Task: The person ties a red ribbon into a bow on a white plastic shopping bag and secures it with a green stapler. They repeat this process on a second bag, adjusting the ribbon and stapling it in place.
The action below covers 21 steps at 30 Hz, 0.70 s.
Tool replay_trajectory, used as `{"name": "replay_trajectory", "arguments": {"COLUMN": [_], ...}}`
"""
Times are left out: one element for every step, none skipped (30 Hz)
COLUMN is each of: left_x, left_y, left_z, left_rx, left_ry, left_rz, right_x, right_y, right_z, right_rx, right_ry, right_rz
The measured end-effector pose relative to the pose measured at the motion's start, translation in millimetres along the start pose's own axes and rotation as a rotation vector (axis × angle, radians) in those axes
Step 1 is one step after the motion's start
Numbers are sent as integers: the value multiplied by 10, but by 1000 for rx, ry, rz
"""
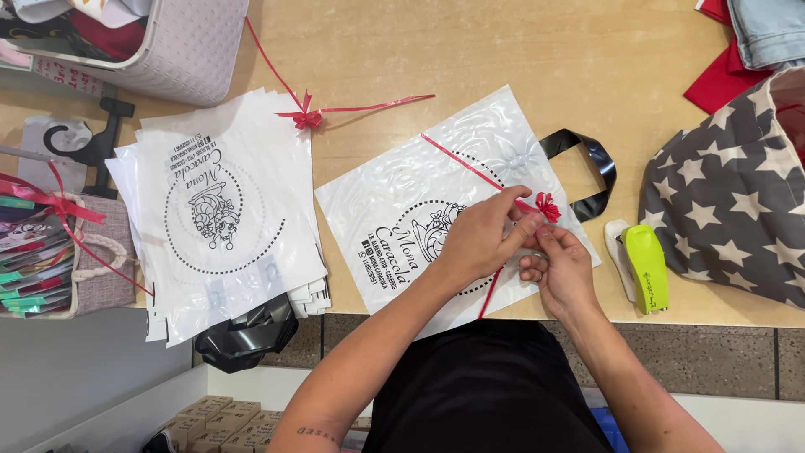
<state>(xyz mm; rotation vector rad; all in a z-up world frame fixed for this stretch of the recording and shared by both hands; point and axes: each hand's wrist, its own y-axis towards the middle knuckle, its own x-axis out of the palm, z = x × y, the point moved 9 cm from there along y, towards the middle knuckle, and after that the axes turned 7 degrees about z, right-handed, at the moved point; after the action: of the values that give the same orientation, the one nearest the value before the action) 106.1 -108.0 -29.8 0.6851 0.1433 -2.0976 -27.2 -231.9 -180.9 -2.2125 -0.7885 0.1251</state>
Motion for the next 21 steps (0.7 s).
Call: {"name": "replay_trajectory", "arguments": {"left_x": [88, 80, 85, 101, 160, 207, 256, 287, 303, 314, 339, 342, 345, 361, 348, 333, 346, 322, 296, 287, 249], "left_y": [8, 15, 24, 17, -9, -17, -27, -33, -38, -45, -43, -30, -17, -6, 8, 28, 49, 47, 42, 34, 23], "left_z": [-35, -26, -16, -4, -64, -105, -147, -182, -199, -218, -234, -238, -241, -263, -262, -261, -244, -225, -207, -246, -270], "left_rx": [3, 6, 17, 28, 29, 69, 108, 110, 135, 159, 159, 167, 176, 179, 203, 227, 230, 237, 245, 239, 239], "left_ry": [70, 70, 133, 194, 192, 271, 349, 347, 369, 392, 391, 400, 410, 408, 423, 438, 436, 429, 421, 421, 440], "left_rz": [-47, -48, -58, -71, -76, -71, -66, -70, -53, -34, -37, -16, 6, 5, 44, 83, 83, 107, 131, 130, 162], "right_x": [-11, 10, 30, 29, 9, 17, 26, 30, 46, 69, 57, 64, 71, 67, 93, 123, 29, -36, -29, -54, 48], "right_y": [21, -21, -61, -114, -133, -142, -150, -185, -220, -254, -261, -266, -273, -297, -326, -350, -367, -431, -560, -527, -636], "right_z": [-4, -43, -94, -132, -145, -167, -188, -221, -251, -279, -267, -257, -248, -271, -301, -334, -399, -660, -876, -866, -953], "right_rx": [-19, -21, -38, -52, -51, -54, -58, -57, -55, -52, -51, -46, -41, -43, -65, -87, -90, -394, -701, -697, -970], "right_ry": [-22, -20, -38, -56, -53, -70, -87, -85, -93, -102, -100, -101, -101, -100, -169, -238, -237, -584, -927, -929, -1141], "right_rz": [2, 3, 2, 5, 10, -1, -13, -8, -15, -24, -21, -33, -45, -42, -70, -99, -97, -34, 29, 26, 40]}}
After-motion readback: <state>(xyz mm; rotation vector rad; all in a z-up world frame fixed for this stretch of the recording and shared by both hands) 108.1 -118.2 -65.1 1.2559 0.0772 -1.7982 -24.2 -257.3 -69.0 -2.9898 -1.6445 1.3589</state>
